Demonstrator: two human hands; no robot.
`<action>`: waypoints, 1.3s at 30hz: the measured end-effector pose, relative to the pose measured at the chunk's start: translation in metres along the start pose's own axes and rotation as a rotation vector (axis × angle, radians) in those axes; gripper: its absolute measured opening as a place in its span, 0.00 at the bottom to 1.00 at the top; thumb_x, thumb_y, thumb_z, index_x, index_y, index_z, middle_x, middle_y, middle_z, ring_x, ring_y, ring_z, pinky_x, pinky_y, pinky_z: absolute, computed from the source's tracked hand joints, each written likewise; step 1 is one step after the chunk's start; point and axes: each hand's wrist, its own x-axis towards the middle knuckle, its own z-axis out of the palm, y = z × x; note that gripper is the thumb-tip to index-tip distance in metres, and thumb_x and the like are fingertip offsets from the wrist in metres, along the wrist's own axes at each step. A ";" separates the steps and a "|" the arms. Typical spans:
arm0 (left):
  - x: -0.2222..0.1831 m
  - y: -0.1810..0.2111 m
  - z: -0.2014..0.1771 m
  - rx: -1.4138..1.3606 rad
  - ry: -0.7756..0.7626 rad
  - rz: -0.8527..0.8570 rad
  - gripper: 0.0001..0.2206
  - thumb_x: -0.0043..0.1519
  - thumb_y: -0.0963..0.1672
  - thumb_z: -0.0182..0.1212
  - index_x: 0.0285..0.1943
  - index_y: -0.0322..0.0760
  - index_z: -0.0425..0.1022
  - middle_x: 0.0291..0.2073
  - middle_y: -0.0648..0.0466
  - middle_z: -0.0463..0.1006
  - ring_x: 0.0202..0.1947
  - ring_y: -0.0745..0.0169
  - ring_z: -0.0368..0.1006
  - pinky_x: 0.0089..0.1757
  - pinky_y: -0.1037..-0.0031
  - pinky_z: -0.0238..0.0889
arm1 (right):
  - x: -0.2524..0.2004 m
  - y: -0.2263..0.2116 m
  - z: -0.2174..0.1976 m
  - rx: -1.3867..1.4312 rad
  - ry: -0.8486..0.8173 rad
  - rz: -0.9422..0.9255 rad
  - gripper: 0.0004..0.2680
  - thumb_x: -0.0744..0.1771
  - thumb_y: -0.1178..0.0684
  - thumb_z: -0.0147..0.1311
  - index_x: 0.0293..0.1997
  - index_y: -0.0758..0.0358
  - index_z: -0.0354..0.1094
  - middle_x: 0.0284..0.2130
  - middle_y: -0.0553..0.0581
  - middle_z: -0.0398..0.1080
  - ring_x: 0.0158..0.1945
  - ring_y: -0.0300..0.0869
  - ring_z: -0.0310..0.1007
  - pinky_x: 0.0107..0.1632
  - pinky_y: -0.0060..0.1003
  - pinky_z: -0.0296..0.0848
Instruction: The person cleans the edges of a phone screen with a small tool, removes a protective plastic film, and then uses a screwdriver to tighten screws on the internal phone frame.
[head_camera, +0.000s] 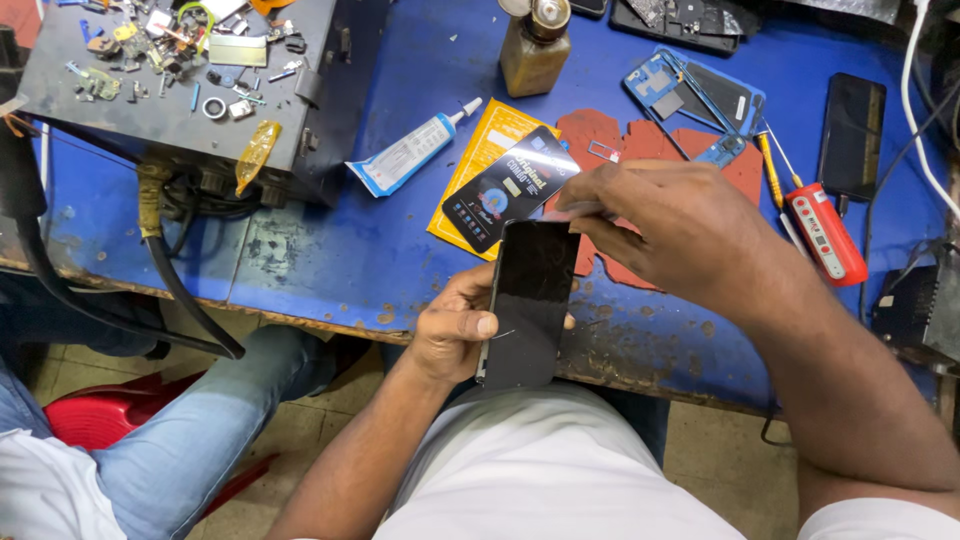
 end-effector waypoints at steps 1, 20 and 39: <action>0.000 0.000 0.000 0.007 0.002 0.002 0.37 0.51 0.45 0.71 0.70 0.22 0.66 0.55 0.33 0.78 0.53 0.39 0.78 0.56 0.56 0.72 | -0.001 0.000 0.000 0.002 0.000 0.011 0.07 0.66 0.58 0.62 0.45 0.63 0.70 0.40 0.55 0.79 0.40 0.47 0.80 0.40 0.38 0.77; 0.002 0.000 0.018 -0.001 0.006 0.229 0.37 0.54 0.41 0.70 0.75 0.29 0.59 0.69 0.38 0.67 0.66 0.38 0.69 0.65 0.51 0.64 | -0.084 0.048 0.018 0.165 0.003 0.695 0.16 0.64 0.57 0.64 0.56 0.62 0.69 0.37 0.62 0.78 0.36 0.50 0.75 0.38 0.43 0.75; 0.014 -0.027 0.044 0.241 0.036 0.432 0.42 0.57 0.39 0.76 0.79 0.37 0.52 0.72 0.43 0.64 0.70 0.47 0.66 0.69 0.52 0.61 | -0.095 -0.044 0.076 0.275 0.428 0.286 0.31 0.57 0.55 0.74 0.64 0.67 0.60 0.56 0.64 0.71 0.59 0.50 0.75 0.61 0.42 0.74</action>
